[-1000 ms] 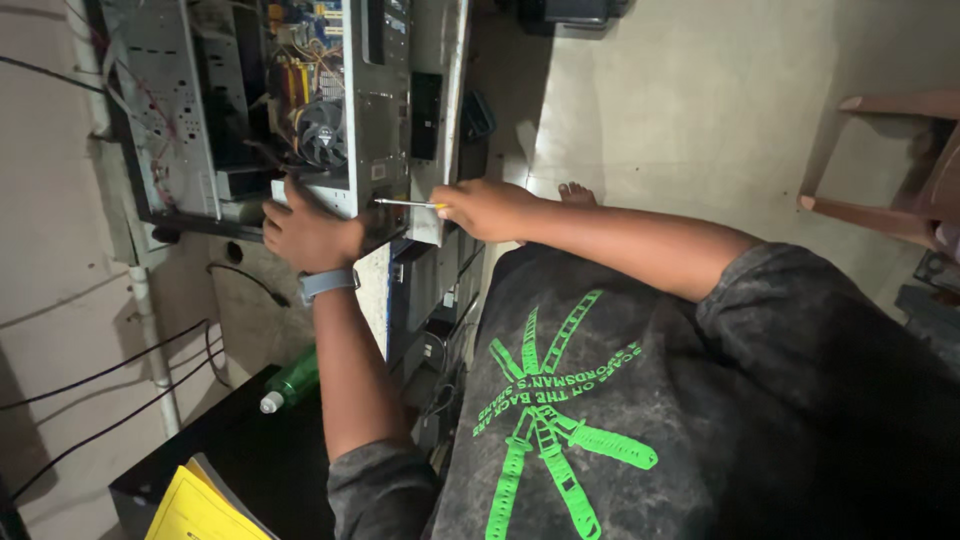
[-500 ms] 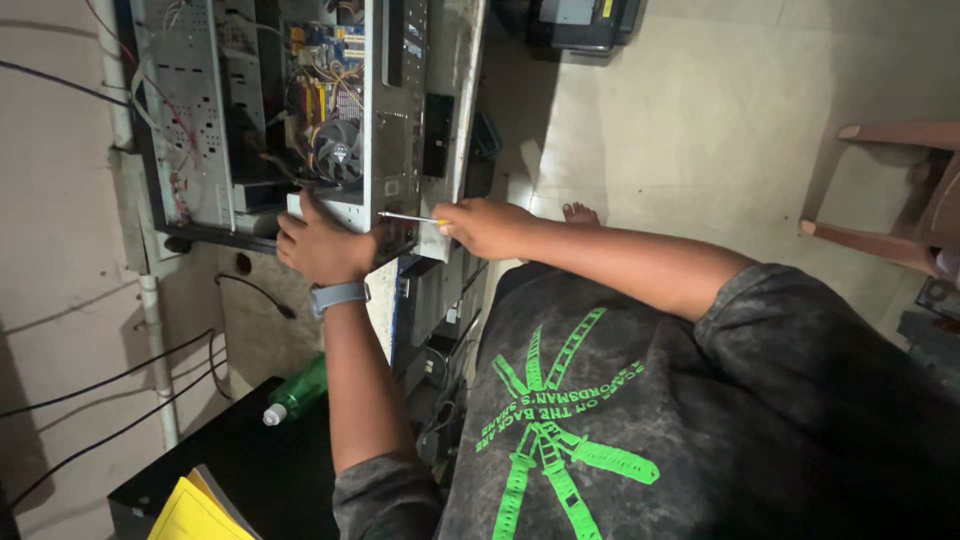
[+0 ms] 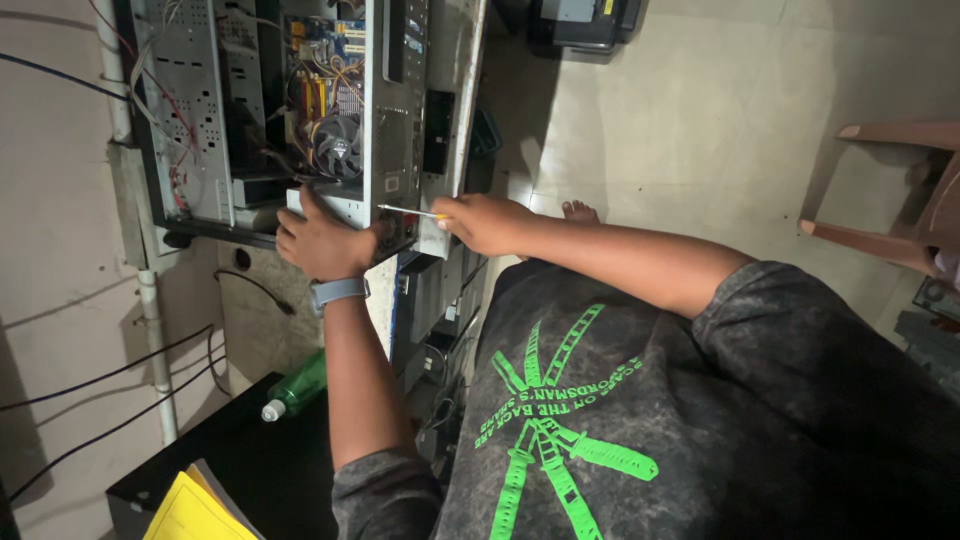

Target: The person uses a screwdriver to remove screws from the back of a computer tower, then reaches inside to disconnect and reconnect internal cables.

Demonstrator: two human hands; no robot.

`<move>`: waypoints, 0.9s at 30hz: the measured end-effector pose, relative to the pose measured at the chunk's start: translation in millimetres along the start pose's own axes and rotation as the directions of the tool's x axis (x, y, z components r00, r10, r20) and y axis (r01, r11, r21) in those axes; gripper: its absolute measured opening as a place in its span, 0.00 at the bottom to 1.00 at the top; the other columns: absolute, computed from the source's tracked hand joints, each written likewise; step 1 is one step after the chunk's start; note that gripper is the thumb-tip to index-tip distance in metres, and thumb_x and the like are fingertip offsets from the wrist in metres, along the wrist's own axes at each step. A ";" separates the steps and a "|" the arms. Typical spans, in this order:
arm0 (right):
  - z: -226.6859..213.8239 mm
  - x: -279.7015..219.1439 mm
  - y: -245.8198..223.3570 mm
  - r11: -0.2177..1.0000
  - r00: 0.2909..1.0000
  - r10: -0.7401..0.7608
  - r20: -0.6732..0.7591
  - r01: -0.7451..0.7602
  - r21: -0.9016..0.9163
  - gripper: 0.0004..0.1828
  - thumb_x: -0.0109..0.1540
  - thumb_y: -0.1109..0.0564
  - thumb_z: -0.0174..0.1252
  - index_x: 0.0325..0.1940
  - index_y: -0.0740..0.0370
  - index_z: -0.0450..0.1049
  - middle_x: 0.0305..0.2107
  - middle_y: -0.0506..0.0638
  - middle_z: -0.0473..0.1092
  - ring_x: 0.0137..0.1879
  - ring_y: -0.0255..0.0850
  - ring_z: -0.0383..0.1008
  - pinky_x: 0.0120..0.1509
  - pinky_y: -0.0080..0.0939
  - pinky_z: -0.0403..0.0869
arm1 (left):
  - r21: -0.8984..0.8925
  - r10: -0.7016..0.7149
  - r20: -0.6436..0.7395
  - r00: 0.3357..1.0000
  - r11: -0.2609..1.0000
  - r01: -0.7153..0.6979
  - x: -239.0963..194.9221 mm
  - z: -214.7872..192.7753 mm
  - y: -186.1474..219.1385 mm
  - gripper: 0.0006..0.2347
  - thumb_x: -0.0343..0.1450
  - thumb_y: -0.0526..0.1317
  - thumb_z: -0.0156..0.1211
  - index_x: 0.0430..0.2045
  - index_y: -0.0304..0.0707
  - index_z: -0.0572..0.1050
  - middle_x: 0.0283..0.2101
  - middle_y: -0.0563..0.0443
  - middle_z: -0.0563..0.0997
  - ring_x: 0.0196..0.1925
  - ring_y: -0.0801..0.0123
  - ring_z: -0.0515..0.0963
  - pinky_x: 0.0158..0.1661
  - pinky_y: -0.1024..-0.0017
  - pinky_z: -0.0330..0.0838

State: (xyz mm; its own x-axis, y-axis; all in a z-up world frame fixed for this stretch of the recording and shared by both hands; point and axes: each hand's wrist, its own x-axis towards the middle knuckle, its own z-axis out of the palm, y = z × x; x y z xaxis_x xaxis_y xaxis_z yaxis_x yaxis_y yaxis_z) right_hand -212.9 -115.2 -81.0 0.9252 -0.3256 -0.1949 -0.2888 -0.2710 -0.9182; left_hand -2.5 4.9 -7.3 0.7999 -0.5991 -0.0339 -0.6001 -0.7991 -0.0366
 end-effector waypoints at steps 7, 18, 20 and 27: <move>-0.1 0.0 -1.2 0.999 0.999 0.034 0.022 -0.034 -0.006 0.14 0.71 0.45 0.46 0.57 0.49 0.67 0.45 0.58 0.75 0.48 0.60 0.77 0.47 0.60 0.74 | -0.008 0.005 0.006 1.000 1.000 -0.005 -1.1 -7.0 3.6 0.53 0.43 0.60 0.81 0.66 0.45 0.63 0.63 0.24 0.65 0.63 0.28 0.63 0.64 0.41 0.53; 0.6 1.0 -1.9 1.000 1.000 -0.007 -0.009 0.007 0.009 0.14 0.70 0.47 0.48 0.56 0.52 0.69 0.42 0.59 0.76 0.47 0.59 0.77 0.47 0.59 0.74 | -0.005 0.000 0.003 1.000 1.000 0.000 -0.1 -6.1 4.5 0.54 0.43 0.63 0.81 0.65 0.45 0.63 0.63 0.22 0.64 0.63 0.26 0.62 0.64 0.41 0.52; -3.8 -0.3 -7.4 1.000 1.000 0.004 -0.001 -0.004 0.029 0.14 0.69 0.48 0.47 0.55 0.52 0.70 0.40 0.59 0.76 0.44 0.59 0.78 0.46 0.59 0.74 | -0.013 0.004 -0.008 1.000 1.000 -0.004 0.3 -4.2 3.7 0.54 0.43 0.65 0.81 0.65 0.45 0.63 0.63 0.21 0.63 0.63 0.25 0.61 0.63 0.40 0.51; -24.9 -0.9 -32.9 0.995 0.991 0.103 0.085 -0.102 -0.022 0.14 0.69 0.48 0.47 0.50 0.54 0.74 0.33 0.61 0.76 0.40 0.60 0.78 0.44 0.61 0.74 | -0.003 0.012 -0.011 1.000 1.000 -0.012 0.8 -0.1 0.1 0.54 0.44 0.63 0.80 0.66 0.45 0.63 0.64 0.23 0.63 0.64 0.26 0.62 0.64 0.40 0.52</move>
State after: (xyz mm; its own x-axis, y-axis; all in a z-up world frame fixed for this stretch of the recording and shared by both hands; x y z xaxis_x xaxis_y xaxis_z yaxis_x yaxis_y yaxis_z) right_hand -210.4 -128.5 -42.0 0.9078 -0.2741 -0.3173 -0.3870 -0.2563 -0.8857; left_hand -2.0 4.4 -7.2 0.7929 -0.6089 -0.0233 -0.6093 -0.7922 -0.0333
